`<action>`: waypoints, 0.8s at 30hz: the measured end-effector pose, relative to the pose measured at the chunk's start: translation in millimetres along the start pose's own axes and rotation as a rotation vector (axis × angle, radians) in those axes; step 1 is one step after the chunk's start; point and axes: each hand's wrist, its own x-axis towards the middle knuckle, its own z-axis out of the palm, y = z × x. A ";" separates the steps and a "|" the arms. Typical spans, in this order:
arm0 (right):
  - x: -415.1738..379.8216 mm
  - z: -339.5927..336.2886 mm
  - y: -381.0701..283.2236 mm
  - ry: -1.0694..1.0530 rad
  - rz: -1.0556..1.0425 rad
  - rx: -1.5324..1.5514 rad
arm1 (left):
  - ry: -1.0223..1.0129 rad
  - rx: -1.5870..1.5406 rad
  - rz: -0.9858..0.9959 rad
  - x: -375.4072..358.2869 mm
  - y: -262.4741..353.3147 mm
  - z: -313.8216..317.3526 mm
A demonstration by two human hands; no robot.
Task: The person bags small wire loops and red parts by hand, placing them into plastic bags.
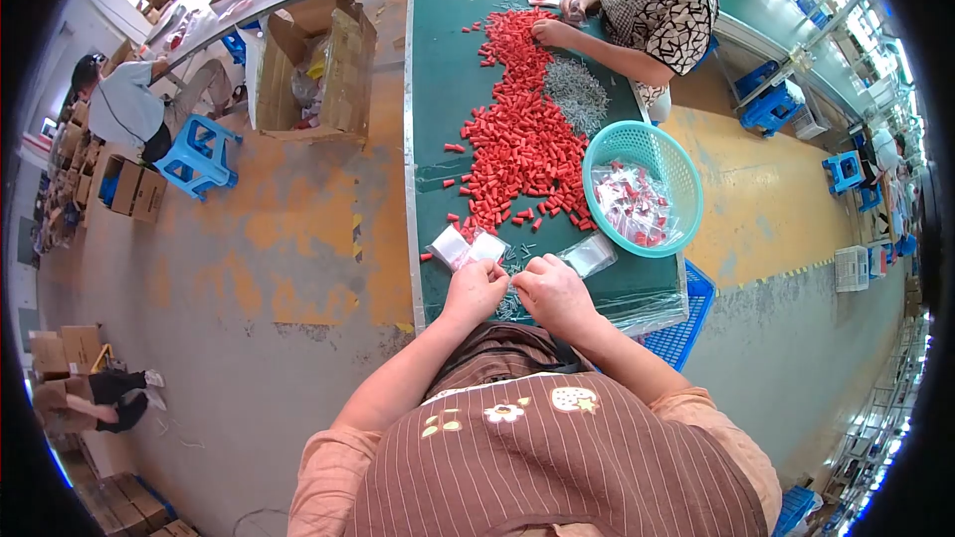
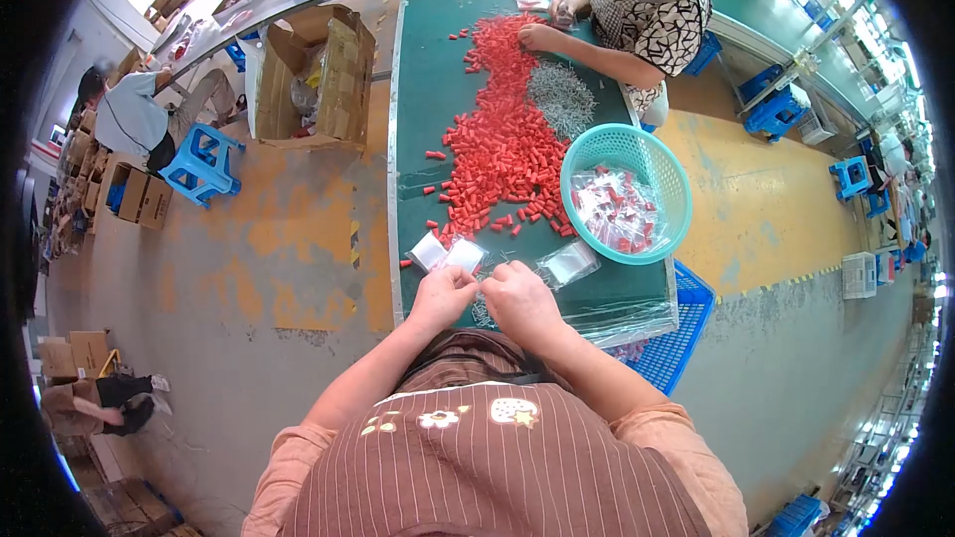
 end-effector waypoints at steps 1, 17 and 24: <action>0.2 -1.0 -1.9 -0.019 -0.005 -0.018 | -0.017 -0.010 -0.024 -0.6 2.7 -1.7; 13.7 -7.3 33.9 -0.017 0.304 0.226 | 0.091 -0.004 -0.032 -1.8 2.3 -7.1; 39.4 50.4 105.7 -0.003 0.383 0.006 | -0.086 -0.490 -0.390 17.6 -20.9 -27.8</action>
